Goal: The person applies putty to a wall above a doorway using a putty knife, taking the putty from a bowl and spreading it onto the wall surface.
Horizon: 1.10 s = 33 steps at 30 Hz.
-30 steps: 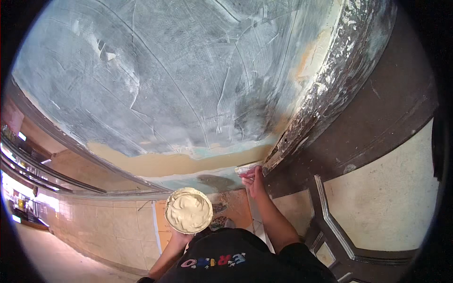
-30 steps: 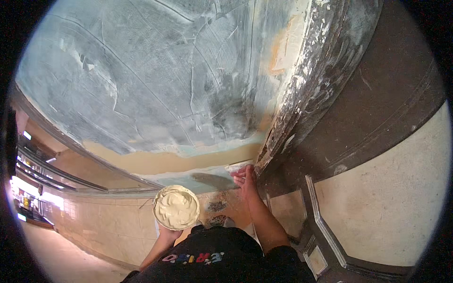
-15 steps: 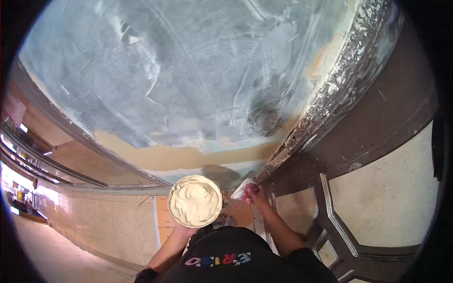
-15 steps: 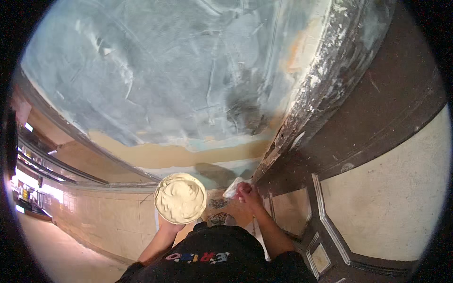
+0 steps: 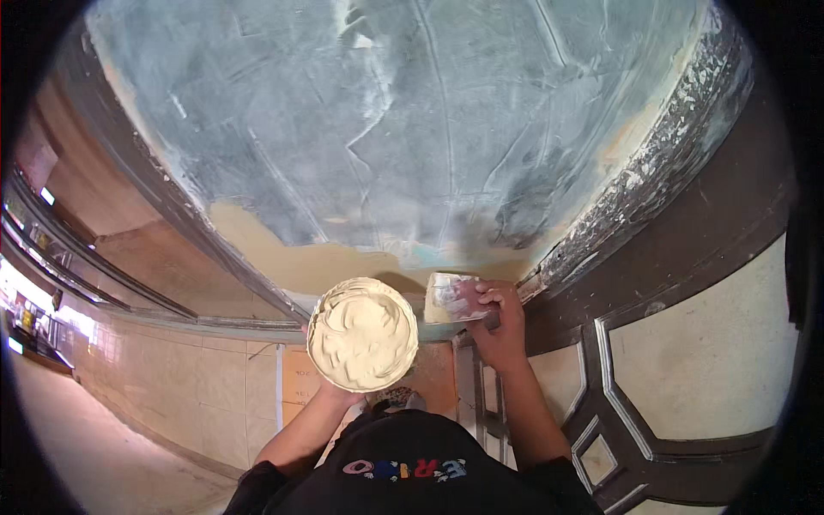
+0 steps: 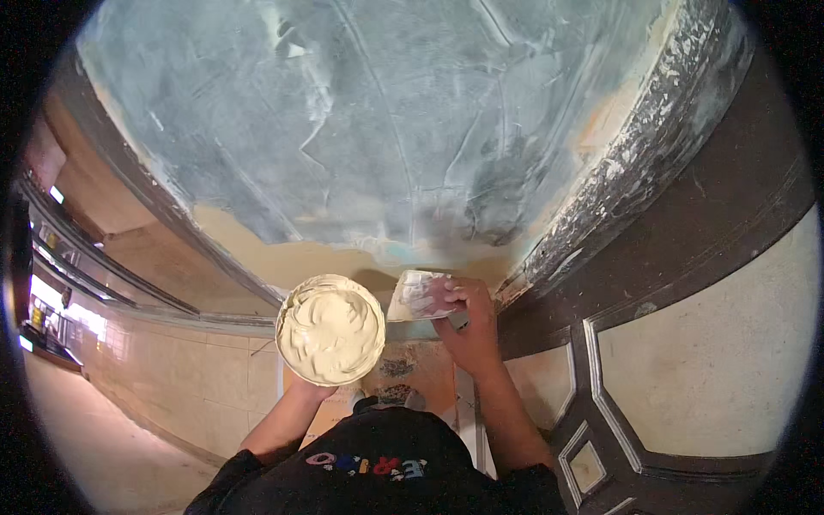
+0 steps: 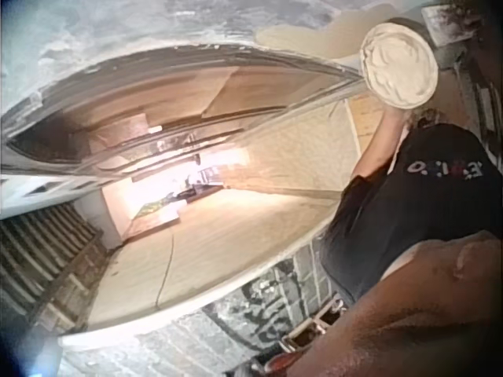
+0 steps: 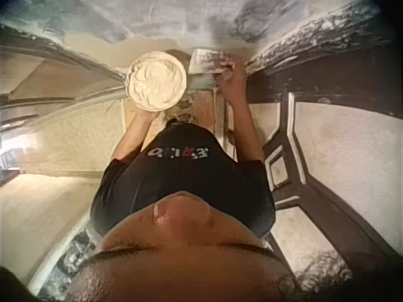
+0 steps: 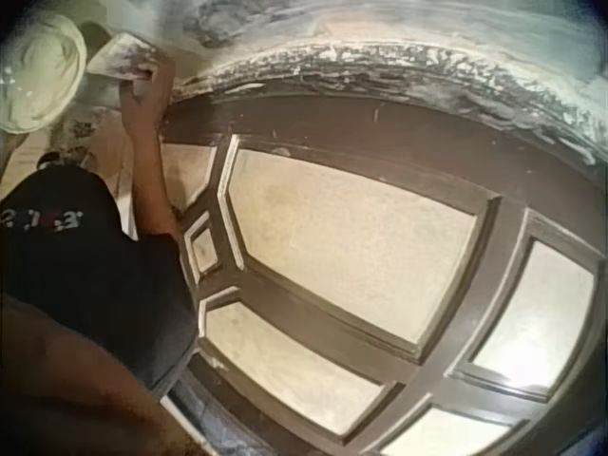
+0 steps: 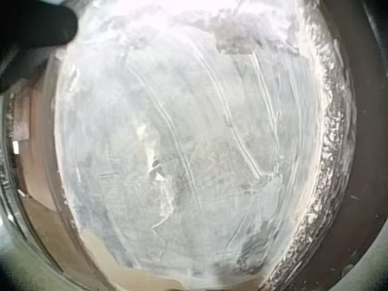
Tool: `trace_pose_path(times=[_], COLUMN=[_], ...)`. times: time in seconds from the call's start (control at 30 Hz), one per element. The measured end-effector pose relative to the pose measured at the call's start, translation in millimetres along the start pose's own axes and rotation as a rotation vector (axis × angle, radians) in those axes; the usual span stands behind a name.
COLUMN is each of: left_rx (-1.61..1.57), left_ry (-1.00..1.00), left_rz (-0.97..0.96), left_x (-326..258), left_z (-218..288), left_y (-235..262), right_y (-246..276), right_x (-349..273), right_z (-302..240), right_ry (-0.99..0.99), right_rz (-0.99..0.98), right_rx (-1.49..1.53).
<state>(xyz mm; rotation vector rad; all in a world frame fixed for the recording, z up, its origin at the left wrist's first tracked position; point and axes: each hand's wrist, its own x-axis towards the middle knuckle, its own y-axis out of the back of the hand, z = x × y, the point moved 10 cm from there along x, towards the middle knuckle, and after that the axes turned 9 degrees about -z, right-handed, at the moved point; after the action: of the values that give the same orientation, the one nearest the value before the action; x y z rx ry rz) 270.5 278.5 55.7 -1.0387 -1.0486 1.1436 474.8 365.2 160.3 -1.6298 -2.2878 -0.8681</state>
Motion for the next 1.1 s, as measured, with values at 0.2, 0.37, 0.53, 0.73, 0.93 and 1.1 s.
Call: trace_pose_path(times=[0.2, 0.37, 0.53, 0.73, 0.93, 1.1], left_rx=[-0.166, 0.168, 0.203, 0.297, 0.274, 0.211], left_ry=[-0.081, -0.121, -0.145, -0.162, -0.118, -0.059], left_rz=[-0.033, 0.134, 0.078, 0.138, 0.152, 0.067], left_x=[-8, -19, -25, -29, -29, -26], left_z=[25, 44, 53, 58, 59, 54], left_y=[-11, -2, -4, -10, -9, -14], right_y=[-24, -45, -69, -84, -90, -84], right_x=[12, 18, 21, 10, 4, 4], right_z=[-51, -74, -107, -98, -99, -96], right_ry=[0.125, 0.267, 0.484, 0.592, 0.592, 0.576], right_rz=[-0.078, -0.115, -0.139, -0.102, -0.03, -0.001], right_rx=[-0.369, -0.467, -0.646, -0.722, -0.807, -0.81])
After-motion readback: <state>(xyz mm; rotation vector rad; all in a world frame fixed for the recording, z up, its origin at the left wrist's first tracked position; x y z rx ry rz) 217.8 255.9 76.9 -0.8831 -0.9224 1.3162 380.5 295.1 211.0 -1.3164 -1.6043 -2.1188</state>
